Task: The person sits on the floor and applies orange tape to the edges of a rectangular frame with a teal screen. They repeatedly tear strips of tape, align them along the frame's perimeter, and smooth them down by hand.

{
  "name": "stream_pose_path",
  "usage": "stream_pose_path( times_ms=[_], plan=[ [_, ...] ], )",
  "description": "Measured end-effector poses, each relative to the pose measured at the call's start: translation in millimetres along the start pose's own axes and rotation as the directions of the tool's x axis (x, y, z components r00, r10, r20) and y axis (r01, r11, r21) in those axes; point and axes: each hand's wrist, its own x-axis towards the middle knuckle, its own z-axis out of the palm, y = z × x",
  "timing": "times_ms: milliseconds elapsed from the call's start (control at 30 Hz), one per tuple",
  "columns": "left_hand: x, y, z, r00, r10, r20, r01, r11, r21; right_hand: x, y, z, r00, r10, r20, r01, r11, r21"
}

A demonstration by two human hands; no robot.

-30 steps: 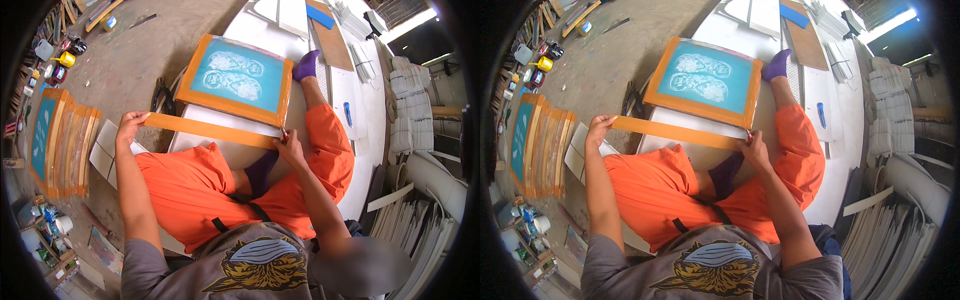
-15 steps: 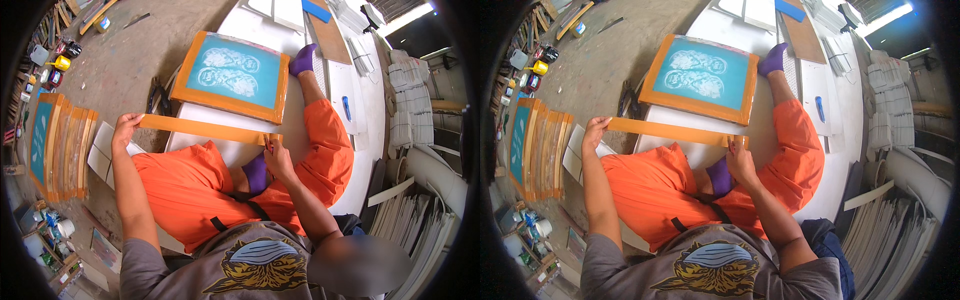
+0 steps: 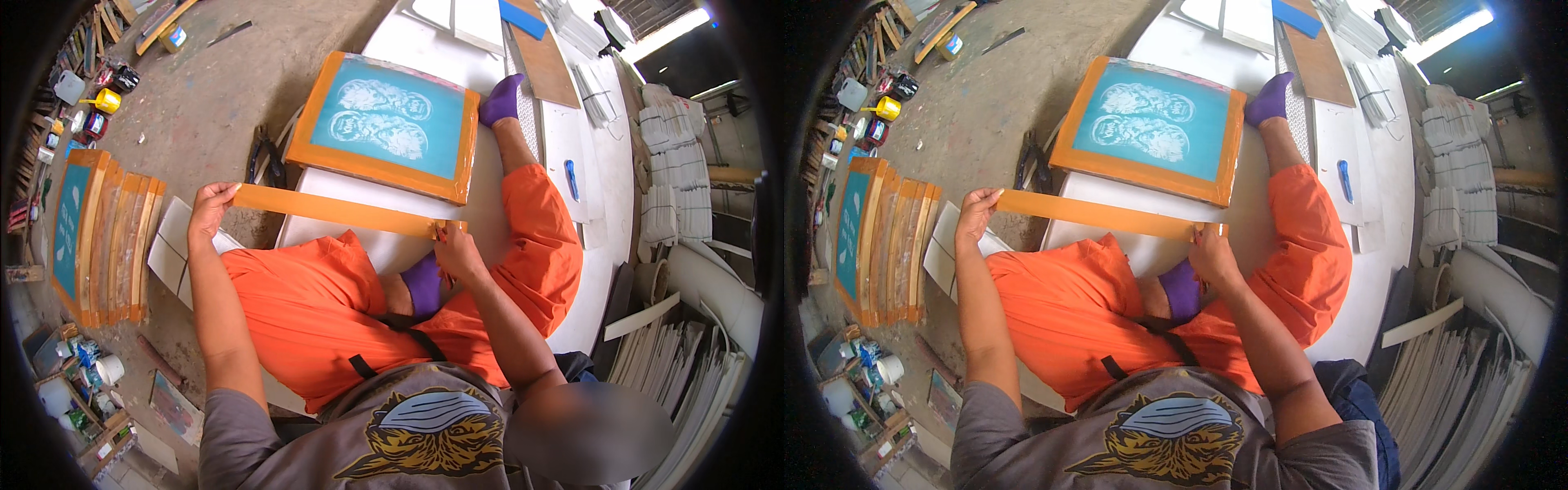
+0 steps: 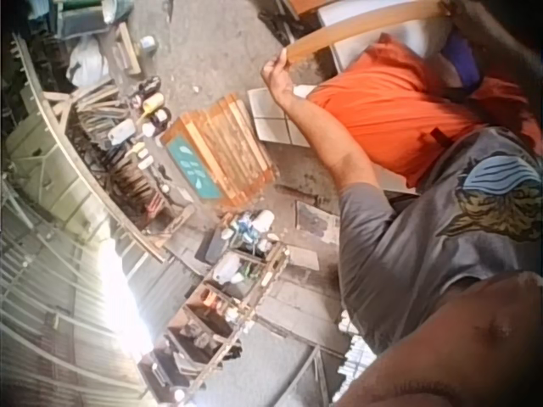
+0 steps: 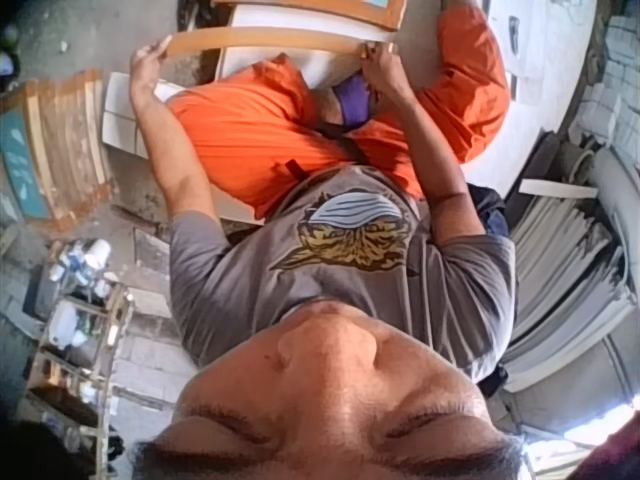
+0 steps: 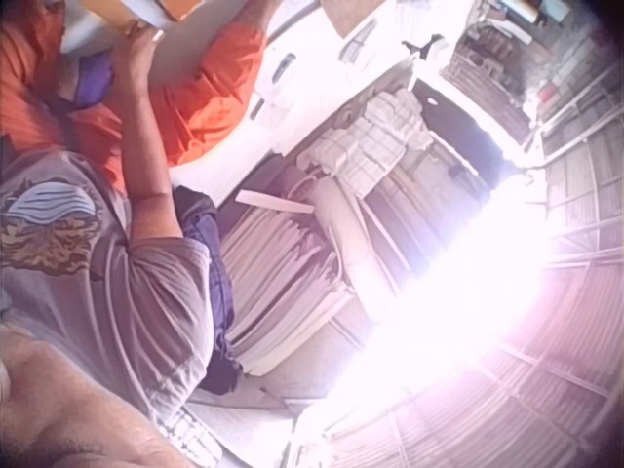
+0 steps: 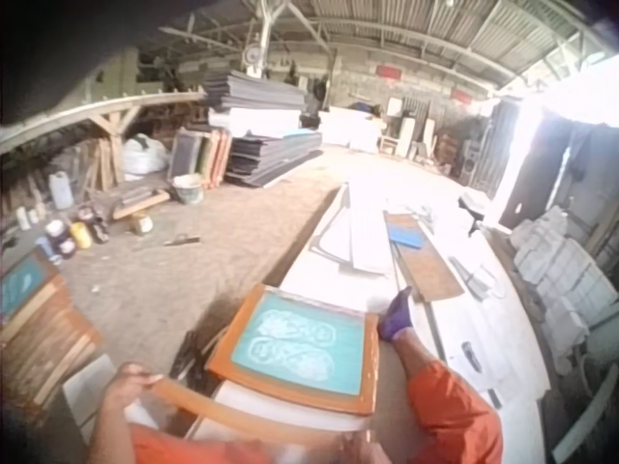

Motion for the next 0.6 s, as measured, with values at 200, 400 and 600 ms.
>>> stream_pose_path(
  times_ms=[200,400,600],
  plan=[
    [3.3,-7.1,-10.0,1.000,0.000,-0.022,0.000,1.000,-0.016,12.0,27.4,6.5,0.990,-0.128,0.062,0.134,0.985,-0.109],
    [-2.0,11.7,-7.2,0.996,0.083,0.007,-0.082,0.986,-0.142,-14.7,38.2,-19.1,0.989,-0.116,-0.087,0.106,0.988,-0.110],
    [-6.2,57.5,35.6,0.990,0.117,0.084,-0.124,0.988,0.089,39.0,87.9,-67.8,0.895,-0.068,-0.441,-0.090,0.941,-0.327]
  ],
)
